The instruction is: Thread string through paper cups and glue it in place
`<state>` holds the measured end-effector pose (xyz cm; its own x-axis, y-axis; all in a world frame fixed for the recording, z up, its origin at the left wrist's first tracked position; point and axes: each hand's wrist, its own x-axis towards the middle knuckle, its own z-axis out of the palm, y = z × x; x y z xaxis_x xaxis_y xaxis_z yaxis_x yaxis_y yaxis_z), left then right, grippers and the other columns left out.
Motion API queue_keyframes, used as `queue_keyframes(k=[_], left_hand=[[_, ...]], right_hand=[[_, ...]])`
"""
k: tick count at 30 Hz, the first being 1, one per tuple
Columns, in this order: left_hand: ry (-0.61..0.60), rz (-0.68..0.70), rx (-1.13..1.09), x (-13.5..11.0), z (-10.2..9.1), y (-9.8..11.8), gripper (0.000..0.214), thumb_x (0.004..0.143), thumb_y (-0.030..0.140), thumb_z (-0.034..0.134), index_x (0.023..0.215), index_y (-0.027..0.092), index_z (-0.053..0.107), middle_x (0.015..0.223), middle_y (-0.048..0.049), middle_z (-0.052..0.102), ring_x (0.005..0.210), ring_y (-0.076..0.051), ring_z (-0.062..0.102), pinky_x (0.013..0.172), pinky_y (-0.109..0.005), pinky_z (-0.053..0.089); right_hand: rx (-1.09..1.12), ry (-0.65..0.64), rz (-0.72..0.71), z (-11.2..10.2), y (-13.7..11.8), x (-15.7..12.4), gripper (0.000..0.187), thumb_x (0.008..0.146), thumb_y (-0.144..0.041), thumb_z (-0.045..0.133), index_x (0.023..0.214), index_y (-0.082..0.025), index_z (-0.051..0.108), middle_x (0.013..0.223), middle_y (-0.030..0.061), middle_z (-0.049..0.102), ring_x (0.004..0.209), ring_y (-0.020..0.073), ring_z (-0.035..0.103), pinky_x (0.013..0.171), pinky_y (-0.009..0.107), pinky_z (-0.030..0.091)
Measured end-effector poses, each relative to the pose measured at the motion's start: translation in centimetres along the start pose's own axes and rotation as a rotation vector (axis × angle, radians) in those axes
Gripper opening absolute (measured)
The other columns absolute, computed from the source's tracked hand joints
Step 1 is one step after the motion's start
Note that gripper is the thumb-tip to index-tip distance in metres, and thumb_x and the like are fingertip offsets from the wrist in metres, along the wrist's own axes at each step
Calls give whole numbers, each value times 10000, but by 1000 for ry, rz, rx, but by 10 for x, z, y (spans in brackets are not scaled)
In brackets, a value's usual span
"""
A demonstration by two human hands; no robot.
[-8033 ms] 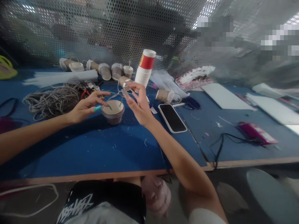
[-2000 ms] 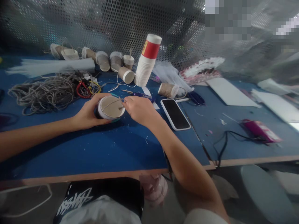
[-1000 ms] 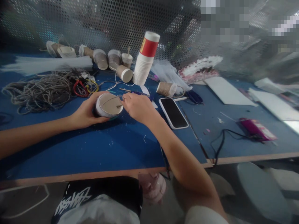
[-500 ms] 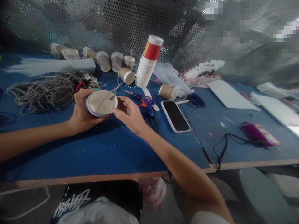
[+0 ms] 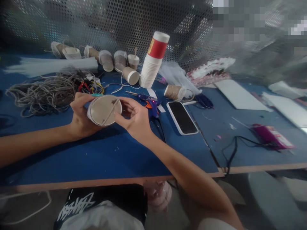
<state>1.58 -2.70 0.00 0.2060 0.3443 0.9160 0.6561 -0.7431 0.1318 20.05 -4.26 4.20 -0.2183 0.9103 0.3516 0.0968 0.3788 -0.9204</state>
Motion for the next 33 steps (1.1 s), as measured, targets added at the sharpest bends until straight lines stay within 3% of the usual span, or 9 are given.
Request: queue_keyframes(k=[7,24,28,33], left_hand=[[-75,6,32,-5,-2,1,704,756,439,746,1252,299,266,1027,-63,526,885,-233,587,706,-396,517],[-17,94,-7,-2,-2,2,679,778,347,745,1298,279,315,1008,-52,551,848,-199,573,697,-341,500],[44,172,-21,0,0,1,659,794,427,736,1298,233,360,994,-62,566,819,-191,571,649,-322,484],[49,148,-36,0,2,0,656,802,481,720,1306,251,368,998,-59,572,819,-188,573,657,-327,487]], right_hand=[[-165,4,-83,-9,-7,1,299,692,-335,757,948,-201,680,915,39,748,870,209,723,747,354,633],[-288,-37,-164,-15,-16,1,259,712,-239,725,961,-176,693,889,46,745,811,191,724,722,316,629],[-282,-90,-183,-16,-18,1,316,696,-211,718,1002,-147,681,957,72,743,836,191,722,717,299,623],[-283,-108,-181,-17,-18,2,324,688,-215,727,1002,-147,688,960,70,745,847,196,722,711,293,621]])
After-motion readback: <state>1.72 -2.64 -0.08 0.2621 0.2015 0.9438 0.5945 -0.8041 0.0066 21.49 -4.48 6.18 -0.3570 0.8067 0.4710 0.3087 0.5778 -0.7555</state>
